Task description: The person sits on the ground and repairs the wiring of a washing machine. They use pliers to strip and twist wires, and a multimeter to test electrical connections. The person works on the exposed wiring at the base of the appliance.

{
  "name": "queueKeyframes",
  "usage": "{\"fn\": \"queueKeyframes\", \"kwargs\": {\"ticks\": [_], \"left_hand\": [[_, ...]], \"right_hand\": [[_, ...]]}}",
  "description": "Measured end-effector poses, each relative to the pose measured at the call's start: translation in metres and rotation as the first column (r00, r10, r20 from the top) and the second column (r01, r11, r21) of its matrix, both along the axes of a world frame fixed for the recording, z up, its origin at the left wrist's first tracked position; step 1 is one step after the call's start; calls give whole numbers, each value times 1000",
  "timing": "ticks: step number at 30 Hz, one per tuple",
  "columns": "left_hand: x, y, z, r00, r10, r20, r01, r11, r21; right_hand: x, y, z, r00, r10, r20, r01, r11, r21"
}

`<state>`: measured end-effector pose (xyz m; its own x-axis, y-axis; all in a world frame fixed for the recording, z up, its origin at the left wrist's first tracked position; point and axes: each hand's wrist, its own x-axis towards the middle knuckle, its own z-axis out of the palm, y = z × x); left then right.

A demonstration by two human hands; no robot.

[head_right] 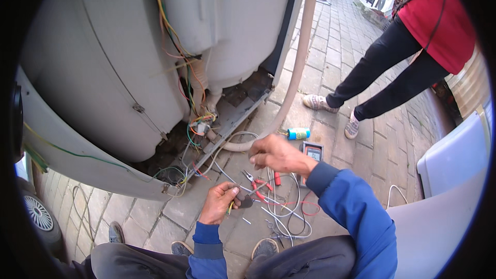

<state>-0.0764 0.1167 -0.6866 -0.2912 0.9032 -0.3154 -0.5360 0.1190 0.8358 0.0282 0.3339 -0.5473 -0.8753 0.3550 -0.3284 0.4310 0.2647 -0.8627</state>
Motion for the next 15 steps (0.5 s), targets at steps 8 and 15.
{"fn": "queueKeyframes", "kwargs": {"ticks": [8,15], "left_hand": [[-5,3,33,984,179,-19,-178,982,65],[3,3,53,950,278,146,-296,947,124]], "right_hand": [[-28,-14,215,543,77,-836,326,898,295],[-25,-24,51,937,-135,-322,214,951,224]]}}
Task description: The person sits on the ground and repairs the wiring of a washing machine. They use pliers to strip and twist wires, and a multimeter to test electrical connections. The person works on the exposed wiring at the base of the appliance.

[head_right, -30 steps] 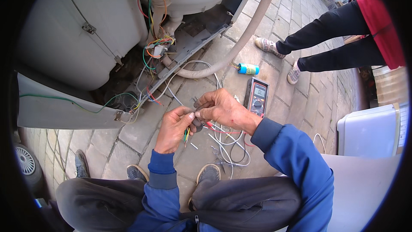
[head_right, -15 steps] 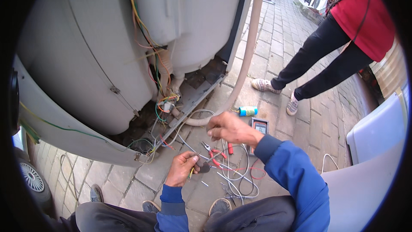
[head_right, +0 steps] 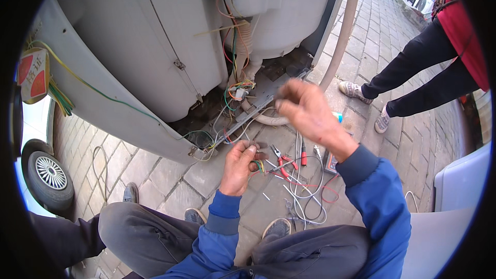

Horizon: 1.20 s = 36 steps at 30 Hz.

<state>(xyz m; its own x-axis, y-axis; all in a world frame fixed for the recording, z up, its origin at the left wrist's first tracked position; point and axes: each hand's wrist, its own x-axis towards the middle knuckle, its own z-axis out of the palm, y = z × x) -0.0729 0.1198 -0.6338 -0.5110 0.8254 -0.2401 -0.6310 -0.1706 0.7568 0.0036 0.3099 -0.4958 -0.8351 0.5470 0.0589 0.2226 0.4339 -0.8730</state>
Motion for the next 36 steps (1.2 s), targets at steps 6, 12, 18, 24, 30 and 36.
{"fn": "queueKeyframes", "kwargs": {"ticks": [6,12,18,24,30,36], "left_hand": [[19,8,-33,959,10,282,-73,974,213],[30,15,-42,928,35,371,-138,957,255],[0,5,-35,973,202,113,-198,979,-46],[-52,-37,-113,818,295,-493,-507,773,-380],[-44,-17,-110,425,35,-904,-631,728,-268],[-50,-5,-121,262,-90,-961,-644,725,-244]], "right_hand": [[31,-47,-88,975,140,174,-149,988,38],[30,-50,-99,954,95,284,-3,951,-309],[27,-32,-110,982,56,180,28,901,-432],[13,-20,-116,962,159,220,-17,843,-537],[13,-18,-154,927,241,287,-74,868,-492],[11,-19,-165,913,275,301,-85,850,-519]]}}
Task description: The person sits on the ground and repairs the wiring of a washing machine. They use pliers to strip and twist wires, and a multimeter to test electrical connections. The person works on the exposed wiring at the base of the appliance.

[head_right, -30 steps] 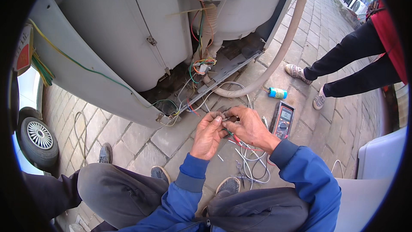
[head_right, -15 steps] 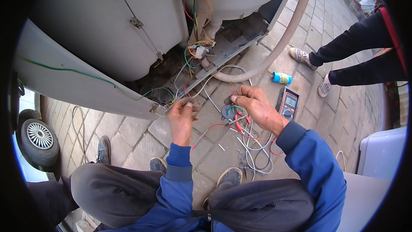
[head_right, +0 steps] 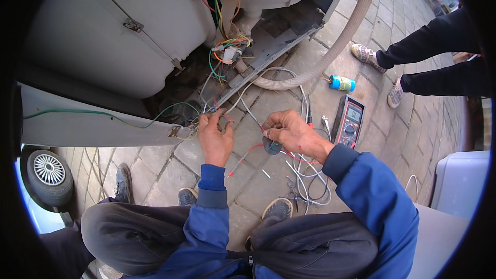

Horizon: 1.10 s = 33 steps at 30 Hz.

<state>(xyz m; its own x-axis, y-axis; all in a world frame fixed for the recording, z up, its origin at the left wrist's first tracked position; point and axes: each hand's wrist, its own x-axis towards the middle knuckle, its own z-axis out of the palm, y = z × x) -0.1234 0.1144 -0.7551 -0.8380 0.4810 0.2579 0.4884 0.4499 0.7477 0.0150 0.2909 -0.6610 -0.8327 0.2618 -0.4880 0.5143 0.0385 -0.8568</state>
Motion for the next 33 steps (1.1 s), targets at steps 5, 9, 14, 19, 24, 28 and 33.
{"fn": "queueKeyframes", "kwargs": {"ticks": [5,9,14,19,24,28,33], "left_hand": [[-2,1,-6,999,-2,37,2,1000,-6],[-3,4,-3,987,-43,156,19,988,152],[-21,7,11,919,-125,373,-30,924,382],[-41,26,35,835,-231,499,31,926,376],[-45,28,42,724,-320,611,4,887,461],[-46,17,32,710,-334,620,51,902,428],[-45,14,35,667,-356,654,21,887,461]], "right_hand": [[-3,1,-6,1000,5,-9,-5,999,-33],[-6,4,-14,999,43,17,-43,999,1],[-22,3,-10,999,31,-35,-32,999,-30],[-41,8,-10,995,-73,-69,58,979,-196],[-56,12,-14,983,-151,-106,114,947,-299],[-64,10,-14,985,-167,-45,153,963,-221],[-72,4,-11,976,-197,-88,185,973,-136]]}}
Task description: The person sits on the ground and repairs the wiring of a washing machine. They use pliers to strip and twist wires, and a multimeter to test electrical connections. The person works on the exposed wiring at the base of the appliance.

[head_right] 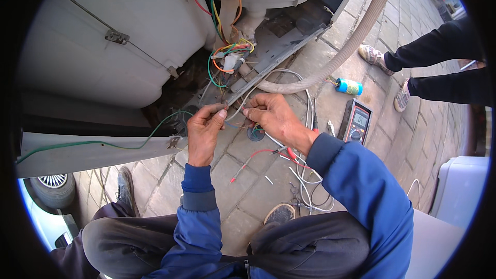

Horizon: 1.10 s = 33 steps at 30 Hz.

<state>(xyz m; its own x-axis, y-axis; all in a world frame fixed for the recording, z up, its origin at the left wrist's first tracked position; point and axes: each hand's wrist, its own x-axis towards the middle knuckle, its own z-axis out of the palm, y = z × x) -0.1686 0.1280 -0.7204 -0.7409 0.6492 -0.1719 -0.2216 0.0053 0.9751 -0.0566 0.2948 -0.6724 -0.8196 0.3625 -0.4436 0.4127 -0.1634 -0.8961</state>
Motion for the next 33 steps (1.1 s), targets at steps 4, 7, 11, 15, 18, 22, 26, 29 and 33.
{"fn": "queueKeyframes", "kwargs": {"ticks": [4,7,11,15,18,22,26,29,33], "left_hand": [[0,-1,0,1000,18,23,-19,1000,11],[2,-3,-4,1000,-2,5,2,999,32],[4,-5,-6,999,-27,45,25,999,46],[6,-3,-2,998,-4,65,2,999,41],[7,-3,-1,1000,-9,30,9,1000,8],[9,-1,-3,1000,-12,5,12,999,43],[10,-1,-4,999,1,-37,0,999,38],[11,-1,-5,999,-4,-34,5,1000,28],[11,-1,-11,1000,-17,-21,18,998,56]], "right_hand": [[-1,-2,-7,999,8,-48,-5,998,58],[-3,-6,-3,999,33,-22,-31,997,72],[-6,-11,-1,999,21,-44,-18,998,59],[-7,-14,-2,997,19,-76,-14,997,69],[-6,-14,-3,998,34,-59,-28,995,99],[-7,-15,2,998,46,-44,-40,991,128],[-7,-16,8,998,44,-42,-37,988,149],[-6,-16,6,997,39,-59,-32,993,117],[-7,-18,10,997,41,-64,-36,996,80]]}}
